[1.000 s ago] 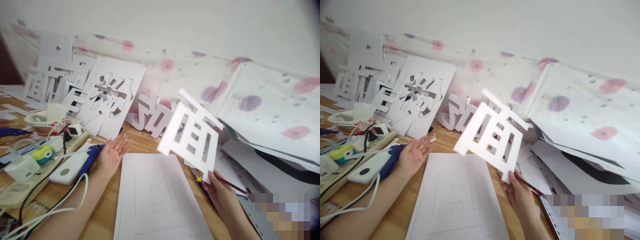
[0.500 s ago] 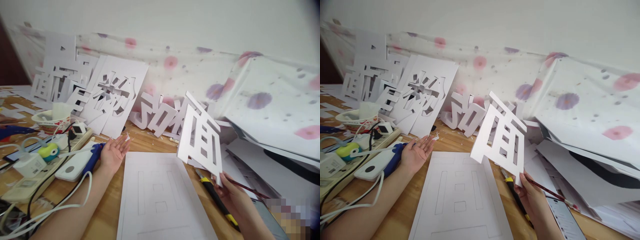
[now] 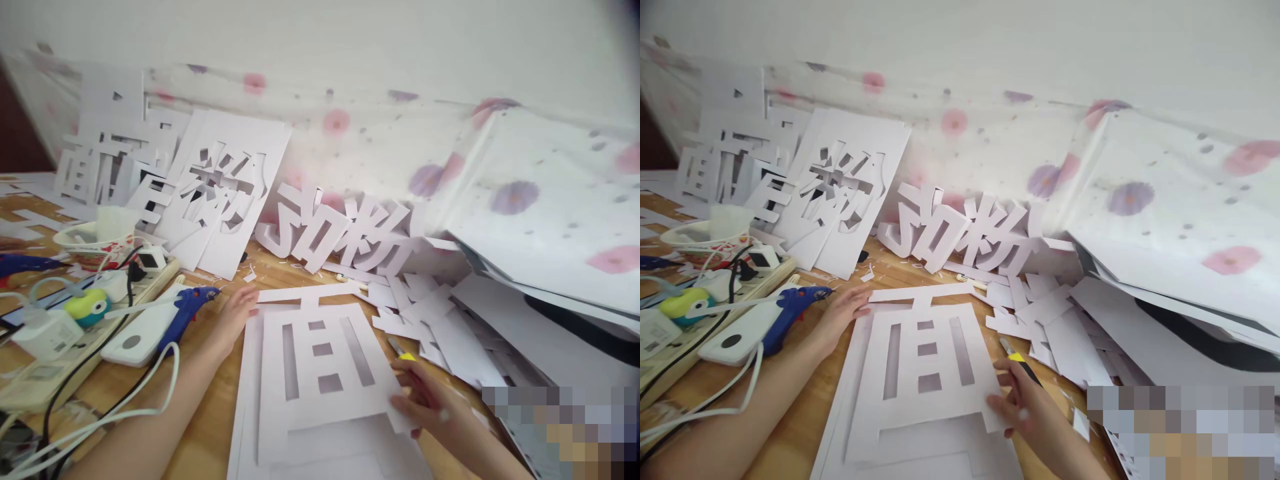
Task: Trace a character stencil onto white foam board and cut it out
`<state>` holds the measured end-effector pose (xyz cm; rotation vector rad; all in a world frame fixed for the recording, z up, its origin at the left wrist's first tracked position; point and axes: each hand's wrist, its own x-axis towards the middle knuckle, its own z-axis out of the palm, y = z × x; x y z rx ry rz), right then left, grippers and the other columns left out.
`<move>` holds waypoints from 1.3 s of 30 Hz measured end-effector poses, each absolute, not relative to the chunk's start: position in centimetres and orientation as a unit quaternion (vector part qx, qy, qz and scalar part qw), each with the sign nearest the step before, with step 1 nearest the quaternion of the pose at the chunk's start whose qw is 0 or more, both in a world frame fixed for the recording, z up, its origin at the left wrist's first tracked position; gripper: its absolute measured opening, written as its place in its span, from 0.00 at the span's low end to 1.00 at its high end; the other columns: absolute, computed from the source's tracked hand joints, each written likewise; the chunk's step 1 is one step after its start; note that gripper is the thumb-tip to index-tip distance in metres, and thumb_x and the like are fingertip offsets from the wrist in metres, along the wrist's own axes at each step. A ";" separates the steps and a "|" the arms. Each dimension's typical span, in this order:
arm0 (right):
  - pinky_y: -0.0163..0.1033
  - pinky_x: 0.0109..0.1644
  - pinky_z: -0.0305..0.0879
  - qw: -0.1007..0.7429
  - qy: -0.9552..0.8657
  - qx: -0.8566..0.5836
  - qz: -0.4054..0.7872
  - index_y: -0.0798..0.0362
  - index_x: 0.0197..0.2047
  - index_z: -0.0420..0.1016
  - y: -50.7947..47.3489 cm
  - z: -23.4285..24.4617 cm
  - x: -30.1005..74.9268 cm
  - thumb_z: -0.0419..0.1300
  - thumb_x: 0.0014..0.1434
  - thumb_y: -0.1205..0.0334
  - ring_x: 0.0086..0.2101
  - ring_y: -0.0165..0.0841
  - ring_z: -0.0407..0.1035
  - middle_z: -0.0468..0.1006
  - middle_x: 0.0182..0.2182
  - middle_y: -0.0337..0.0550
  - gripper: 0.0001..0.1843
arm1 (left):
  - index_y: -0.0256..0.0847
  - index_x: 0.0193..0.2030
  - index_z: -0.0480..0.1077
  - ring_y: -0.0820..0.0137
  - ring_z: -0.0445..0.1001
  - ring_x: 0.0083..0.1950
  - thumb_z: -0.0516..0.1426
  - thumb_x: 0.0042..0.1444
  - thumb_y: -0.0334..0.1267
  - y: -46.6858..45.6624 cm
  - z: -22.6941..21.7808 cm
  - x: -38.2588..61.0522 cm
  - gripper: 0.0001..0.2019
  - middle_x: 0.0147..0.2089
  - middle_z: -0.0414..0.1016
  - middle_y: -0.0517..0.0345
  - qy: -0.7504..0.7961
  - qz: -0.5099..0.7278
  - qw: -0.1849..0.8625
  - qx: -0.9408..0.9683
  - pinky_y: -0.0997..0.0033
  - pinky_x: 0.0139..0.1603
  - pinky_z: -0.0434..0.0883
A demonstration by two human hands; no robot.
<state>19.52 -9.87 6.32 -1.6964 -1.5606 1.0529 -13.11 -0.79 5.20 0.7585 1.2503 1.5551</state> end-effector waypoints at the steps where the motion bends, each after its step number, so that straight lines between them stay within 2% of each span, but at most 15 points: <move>1: 0.35 0.24 0.61 0.265 -0.615 -0.657 0.347 0.50 0.43 0.62 -9.7 6.0 19.7 0.56 0.45 0.54 0.22 0.29 0.64 0.72 0.30 0.38 0.21 | 0.39 0.37 0.71 0.62 0.71 0.47 0.62 0.43 0.37 -0.8 5.3 -13.1 0.13 0.44 0.73 0.50 0.516 0.635 0.478 0.318 0.66 0.40 0.71; 5: 0.35 0.27 0.57 0.128 -0.687 -0.684 0.210 0.49 0.36 0.59 -9.1 5.7 20.4 0.54 0.48 0.56 0.23 0.31 0.63 0.68 0.21 0.33 0.11 | 0.38 0.37 0.69 0.63 0.73 0.41 0.60 0.44 0.43 -0.8 5.9 -13.3 0.14 0.41 0.74 0.50 0.530 0.638 0.452 0.329 0.65 0.36 0.71; 11: 0.34 0.28 0.53 0.046 -0.733 -0.640 0.225 0.49 0.29 0.57 -9.9 6.8 20.2 0.58 0.45 0.59 0.25 0.31 0.62 0.70 0.25 0.35 0.12 | 0.39 0.33 0.71 0.70 0.72 0.29 0.61 0.43 0.42 -0.6 6.0 -14.1 0.11 0.36 0.75 0.56 0.560 0.636 0.403 0.345 0.70 0.32 0.68; 13: 0.35 0.28 0.51 0.027 -0.746 -0.629 0.219 0.49 0.28 0.58 -10.2 7.0 19.9 0.58 0.44 0.60 0.25 0.31 0.61 0.69 0.25 0.36 0.10 | 0.40 0.31 0.71 0.69 0.72 0.30 0.61 0.43 0.41 -0.6 5.8 -14.2 0.09 0.34 0.75 0.55 0.564 0.632 0.396 0.355 0.70 0.33 0.67; 16: 0.35 0.28 0.51 0.020 -0.740 -0.642 0.199 0.49 0.28 0.58 -10.3 7.0 19.2 0.58 0.45 0.60 0.25 0.32 0.63 0.69 0.25 0.36 0.10 | 0.41 0.30 0.72 0.64 0.73 0.40 0.61 0.44 0.39 -0.4 5.3 -14.3 0.07 0.36 0.76 0.53 0.559 0.629 0.394 0.370 0.68 0.40 0.68; 20: 0.37 0.30 0.56 0.065 -0.734 -0.654 0.170 0.49 0.31 0.58 -10.0 6.1 17.5 0.59 0.46 0.56 0.29 0.36 0.67 0.70 0.30 0.40 0.13 | 0.42 0.32 0.73 0.62 0.69 0.51 0.61 0.45 0.36 0.0 4.9 -14.3 0.05 0.43 0.75 0.53 0.553 0.631 0.395 0.373 0.64 0.54 0.62; 23: 0.38 0.31 0.58 0.091 -0.725 -0.671 0.125 0.49 0.33 0.57 -9.9 5.3 16.5 0.56 0.48 0.57 0.31 0.38 0.68 0.69 0.33 0.44 0.12 | 0.43 0.34 0.73 0.60 0.65 0.56 0.62 0.44 0.35 -0.1 4.7 -14.0 0.08 0.47 0.74 0.52 0.551 0.620 0.416 0.372 0.62 0.59 0.56; 26: 0.39 0.30 0.59 0.114 -0.724 -0.673 0.104 0.49 0.33 0.56 -9.6 4.7 16.5 0.55 0.47 0.58 0.29 0.37 0.67 0.67 0.33 0.44 0.11 | 0.46 0.36 0.74 0.59 0.61 0.59 0.63 0.44 0.37 -0.4 4.7 -13.7 0.11 0.52 0.72 0.53 0.529 0.610 0.452 0.379 0.61 0.62 0.52; 29: 0.38 0.29 0.58 0.175 -0.717 -0.670 0.076 0.48 0.31 0.52 -9.2 4.5 17.7 0.55 0.46 0.56 0.26 0.34 0.63 0.65 0.30 0.40 0.13 | 0.47 0.45 0.72 0.62 0.59 0.62 0.61 0.47 0.40 -0.7 5.3 -13.7 0.16 0.57 0.67 0.55 0.474 0.618 0.487 0.396 0.64 0.62 0.51; 32: 0.37 0.26 0.56 0.254 -0.681 -0.686 0.034 0.47 0.30 0.50 -8.7 4.8 19.2 0.55 0.46 0.54 0.22 0.31 0.58 0.62 0.29 0.37 0.15 | 0.44 0.54 0.65 0.62 0.62 0.60 0.55 0.53 0.45 -0.9 6.1 -14.0 0.22 0.57 0.67 0.50 0.412 0.632 0.525 0.394 0.60 0.59 0.57; 36: 0.36 0.26 0.57 0.354 -0.647 -0.674 0.046 0.47 0.31 0.49 -8.3 5.5 20.2 0.54 0.48 0.53 0.21 0.27 0.55 0.62 0.33 0.38 0.14 | 0.40 0.56 0.63 0.58 0.62 0.59 0.50 0.56 0.46 -1.1 6.9 -14.1 0.22 0.58 0.65 0.45 0.376 0.640 0.562 0.364 0.55 0.53 0.64; 39: 0.35 0.26 0.56 0.340 -0.663 -0.663 0.067 0.47 0.30 0.49 -8.4 5.7 20.3 0.54 0.48 0.54 0.21 0.27 0.55 0.62 0.31 0.37 0.14 | 0.38 0.55 0.64 0.58 0.64 0.58 0.48 0.58 0.44 -1.2 7.1 -13.9 0.21 0.57 0.66 0.43 0.378 0.644 0.574 0.338 0.54 0.52 0.65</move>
